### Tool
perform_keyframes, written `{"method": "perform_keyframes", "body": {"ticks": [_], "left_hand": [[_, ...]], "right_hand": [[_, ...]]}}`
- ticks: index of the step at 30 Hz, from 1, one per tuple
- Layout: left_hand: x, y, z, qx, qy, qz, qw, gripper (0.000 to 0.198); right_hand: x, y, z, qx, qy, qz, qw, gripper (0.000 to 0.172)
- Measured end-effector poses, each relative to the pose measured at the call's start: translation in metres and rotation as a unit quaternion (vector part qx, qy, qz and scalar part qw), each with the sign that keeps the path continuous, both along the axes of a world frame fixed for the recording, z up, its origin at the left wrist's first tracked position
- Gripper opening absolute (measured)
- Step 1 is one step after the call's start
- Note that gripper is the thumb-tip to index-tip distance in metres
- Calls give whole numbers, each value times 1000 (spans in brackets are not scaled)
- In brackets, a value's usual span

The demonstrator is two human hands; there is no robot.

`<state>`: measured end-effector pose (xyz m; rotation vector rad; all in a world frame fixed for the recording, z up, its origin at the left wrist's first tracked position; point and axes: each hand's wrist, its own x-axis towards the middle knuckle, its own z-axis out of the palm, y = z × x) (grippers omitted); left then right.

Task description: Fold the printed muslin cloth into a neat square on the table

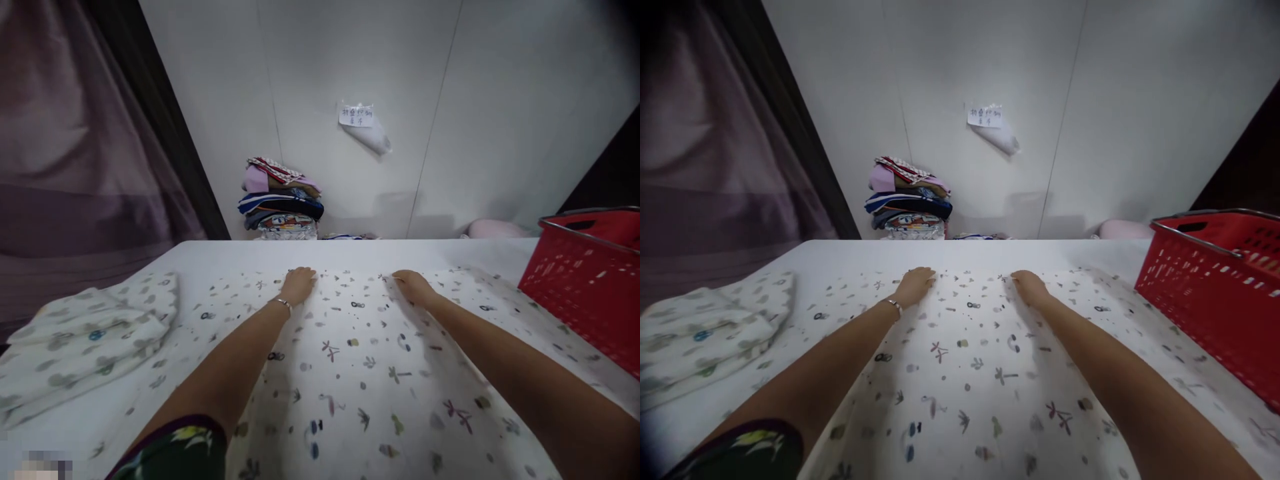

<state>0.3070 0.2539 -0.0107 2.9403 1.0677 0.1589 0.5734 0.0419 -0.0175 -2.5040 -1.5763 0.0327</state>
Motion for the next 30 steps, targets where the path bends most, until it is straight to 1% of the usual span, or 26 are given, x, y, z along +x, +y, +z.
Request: {"method": "perform_keyframes", "body": {"ticks": [2,4,8,12,15,19,22,26,30], "left_hand": [[10,6,-7,2,10,-6,1000,35],[16,11,-11,3,17,-9,1000,36],[19,17,-12,10,17,-6,1000,35],[20,19,-9,17,6,-4,1000,31],[19,19,-9,27,-6,-10,1000,27],[16,16,-10,49,-17,-30,998,25],[14,13,-10,68,-22,-47,996,23],[13,9,-10,96,-25,-65,993,24],[9,7,-10,111,-24,-78,990,26]], "right_hand": [[4,20,-4,-18,-9,2,1000,34],[7,32,-8,-34,-21,9,999,31],[9,38,-8,-37,-52,20,998,23],[7,35,-7,-15,-84,34,996,17],[7,30,-11,4,-106,54,993,19],[12,23,-19,51,-152,92,983,22],[13,20,-20,76,-174,111,976,22],[9,16,-16,81,-184,121,972,22],[6,8,-13,84,-158,137,974,20]]}}
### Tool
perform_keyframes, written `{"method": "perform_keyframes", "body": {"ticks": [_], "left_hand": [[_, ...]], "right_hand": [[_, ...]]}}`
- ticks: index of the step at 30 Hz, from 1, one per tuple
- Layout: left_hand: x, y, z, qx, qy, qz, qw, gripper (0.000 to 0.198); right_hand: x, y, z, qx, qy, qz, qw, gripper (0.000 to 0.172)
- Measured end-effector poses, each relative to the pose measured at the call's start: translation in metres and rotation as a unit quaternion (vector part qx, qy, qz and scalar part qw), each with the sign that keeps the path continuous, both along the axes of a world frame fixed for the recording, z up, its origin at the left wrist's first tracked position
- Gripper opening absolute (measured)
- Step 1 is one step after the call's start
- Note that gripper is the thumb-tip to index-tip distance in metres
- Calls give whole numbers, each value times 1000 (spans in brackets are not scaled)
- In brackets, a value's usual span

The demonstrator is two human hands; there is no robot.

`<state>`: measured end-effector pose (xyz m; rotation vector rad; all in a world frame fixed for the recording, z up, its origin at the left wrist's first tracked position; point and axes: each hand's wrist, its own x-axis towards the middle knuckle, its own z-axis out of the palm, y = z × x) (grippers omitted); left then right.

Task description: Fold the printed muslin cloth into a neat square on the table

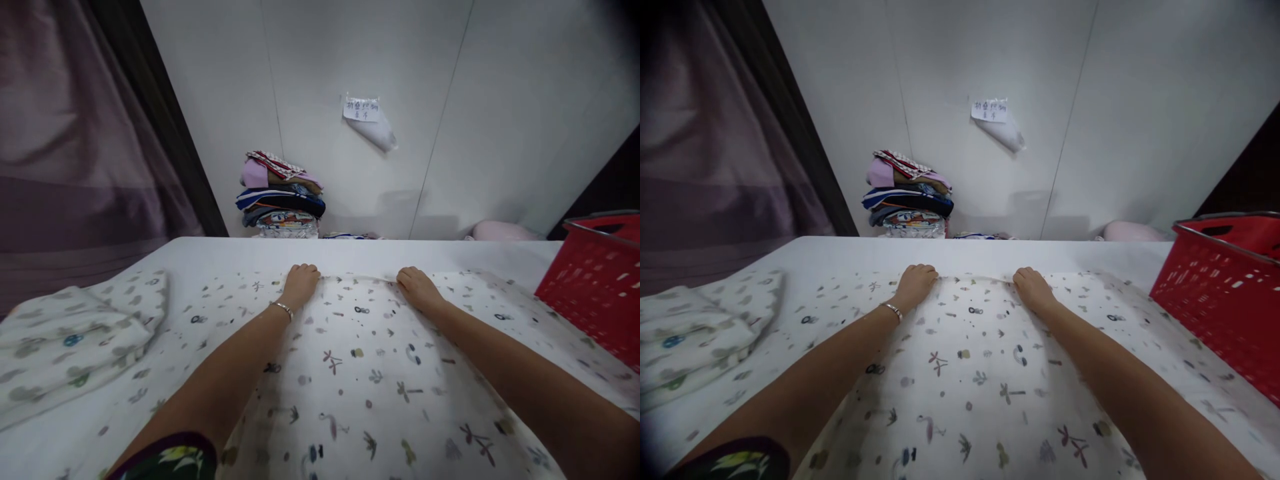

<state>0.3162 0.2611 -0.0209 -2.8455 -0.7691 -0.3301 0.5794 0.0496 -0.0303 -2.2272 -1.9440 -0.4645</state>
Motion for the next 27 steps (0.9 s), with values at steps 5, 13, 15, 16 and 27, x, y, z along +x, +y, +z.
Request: {"method": "perform_keyframes", "body": {"ticks": [5,13,15,16,27], "left_hand": [[-4,3,-6,-6,-2,-4,1000,26],[3,0,1,-60,11,-39,997,31],[5,-1,4,-76,8,-30,997,27],[5,-1,5,-83,3,-22,996,26],[30,13,6,-145,20,93,985,23]], "right_hand": [[1,-12,0,-32,57,63,996,16],[-1,-15,-2,-54,105,33,992,27],[-2,-11,-1,-51,139,-2,989,29],[-3,-8,1,-53,158,-22,986,29],[12,43,7,-142,175,-161,961,18]]}}
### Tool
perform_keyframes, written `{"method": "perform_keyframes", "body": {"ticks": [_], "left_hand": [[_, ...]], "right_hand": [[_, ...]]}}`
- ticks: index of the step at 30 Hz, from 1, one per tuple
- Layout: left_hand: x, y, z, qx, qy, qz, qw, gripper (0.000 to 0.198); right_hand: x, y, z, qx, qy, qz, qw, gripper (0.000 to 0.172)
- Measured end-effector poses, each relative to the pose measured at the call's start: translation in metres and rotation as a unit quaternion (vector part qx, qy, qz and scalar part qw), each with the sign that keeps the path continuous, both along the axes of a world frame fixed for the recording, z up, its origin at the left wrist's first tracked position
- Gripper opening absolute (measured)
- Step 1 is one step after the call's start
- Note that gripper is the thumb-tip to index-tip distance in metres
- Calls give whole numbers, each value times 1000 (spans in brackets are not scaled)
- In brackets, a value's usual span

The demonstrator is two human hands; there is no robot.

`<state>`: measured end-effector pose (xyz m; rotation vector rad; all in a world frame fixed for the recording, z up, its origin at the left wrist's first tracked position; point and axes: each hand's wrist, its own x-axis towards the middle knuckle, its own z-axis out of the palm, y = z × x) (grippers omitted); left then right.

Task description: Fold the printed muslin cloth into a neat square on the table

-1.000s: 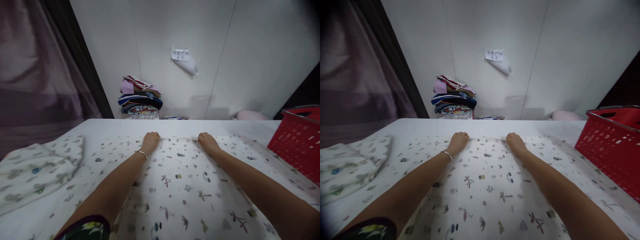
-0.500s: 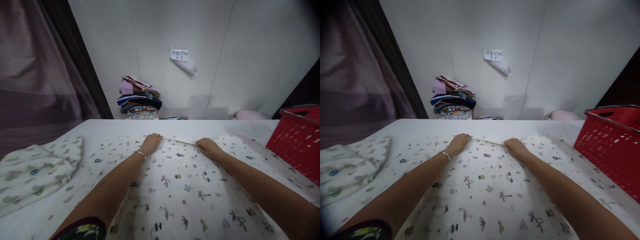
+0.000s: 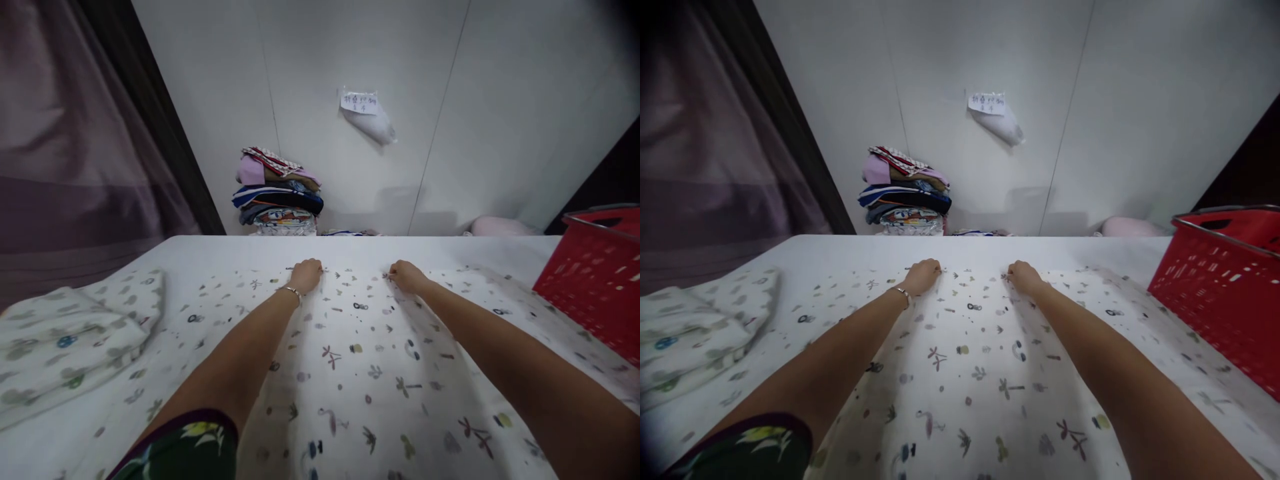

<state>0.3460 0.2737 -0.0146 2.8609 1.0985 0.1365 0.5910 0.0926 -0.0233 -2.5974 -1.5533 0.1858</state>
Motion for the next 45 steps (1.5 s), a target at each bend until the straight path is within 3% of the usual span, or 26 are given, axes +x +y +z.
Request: {"method": "perform_keyframes", "body": {"ticks": [4,9,16,21,27,32,36,39,45], "left_hand": [[0,-2,1,4,-3,5,1000,25],[-1,0,6,-13,9,-7,1000,24],[2,10,11,-18,25,-23,999,20],[5,11,15,-23,-1,18,1000,26],[18,4,-1,-16,-12,91,996,28],[19,-4,-9,-2,-16,81,997,28],[9,-5,-1,-29,-18,43,998,28],[3,-7,7,-44,-16,23,999,30],[1,-17,16,-29,-23,25,999,21]], "right_hand": [[6,5,1,-22,-7,-9,1000,26],[5,6,5,-23,-15,0,1000,9],[10,2,1,-5,-7,9,1000,13],[11,6,7,7,-14,2,1000,17],[1,16,3,15,-55,-28,998,22],[-7,14,-5,15,-78,0,997,26],[-14,10,-2,24,-71,36,997,29],[-18,11,2,17,-68,37,997,22],[-22,14,2,8,-63,29,998,19]]}}
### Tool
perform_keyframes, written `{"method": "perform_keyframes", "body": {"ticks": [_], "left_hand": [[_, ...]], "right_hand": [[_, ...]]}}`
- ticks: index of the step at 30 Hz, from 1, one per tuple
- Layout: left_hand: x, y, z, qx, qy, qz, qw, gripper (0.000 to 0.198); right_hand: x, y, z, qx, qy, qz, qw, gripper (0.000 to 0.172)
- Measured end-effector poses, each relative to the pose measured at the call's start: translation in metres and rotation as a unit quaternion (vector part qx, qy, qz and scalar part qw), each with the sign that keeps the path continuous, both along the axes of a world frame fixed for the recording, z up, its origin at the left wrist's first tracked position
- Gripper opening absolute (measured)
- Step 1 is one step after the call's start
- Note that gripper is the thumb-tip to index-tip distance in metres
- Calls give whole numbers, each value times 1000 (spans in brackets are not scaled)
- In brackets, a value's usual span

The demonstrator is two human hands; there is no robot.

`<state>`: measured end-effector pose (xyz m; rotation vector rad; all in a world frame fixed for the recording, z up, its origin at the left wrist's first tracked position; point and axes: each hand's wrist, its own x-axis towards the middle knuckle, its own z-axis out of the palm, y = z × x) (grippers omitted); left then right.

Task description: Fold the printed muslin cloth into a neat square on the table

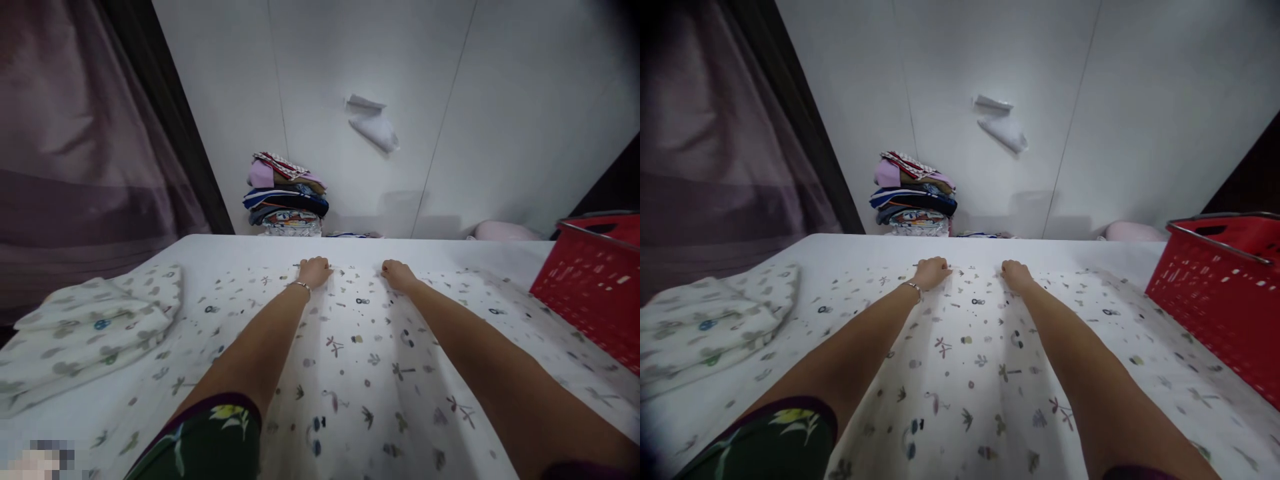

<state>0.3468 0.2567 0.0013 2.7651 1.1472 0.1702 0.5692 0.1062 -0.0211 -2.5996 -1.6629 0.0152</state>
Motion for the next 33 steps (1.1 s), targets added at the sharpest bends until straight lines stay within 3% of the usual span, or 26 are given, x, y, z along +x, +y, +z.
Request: {"method": "perform_keyframes", "body": {"ticks": [16,21,33], "left_hand": [[0,-14,6,45,-28,46,998,23],[0,-17,8,57,-36,53,996,23],[10,-12,15,55,-24,100,993,27]], "right_hand": [[-10,-2,3,9,0,-21,1000,23],[-13,-1,2,22,-4,-41,999,16],[-10,9,10,17,8,-102,995,21]]}}
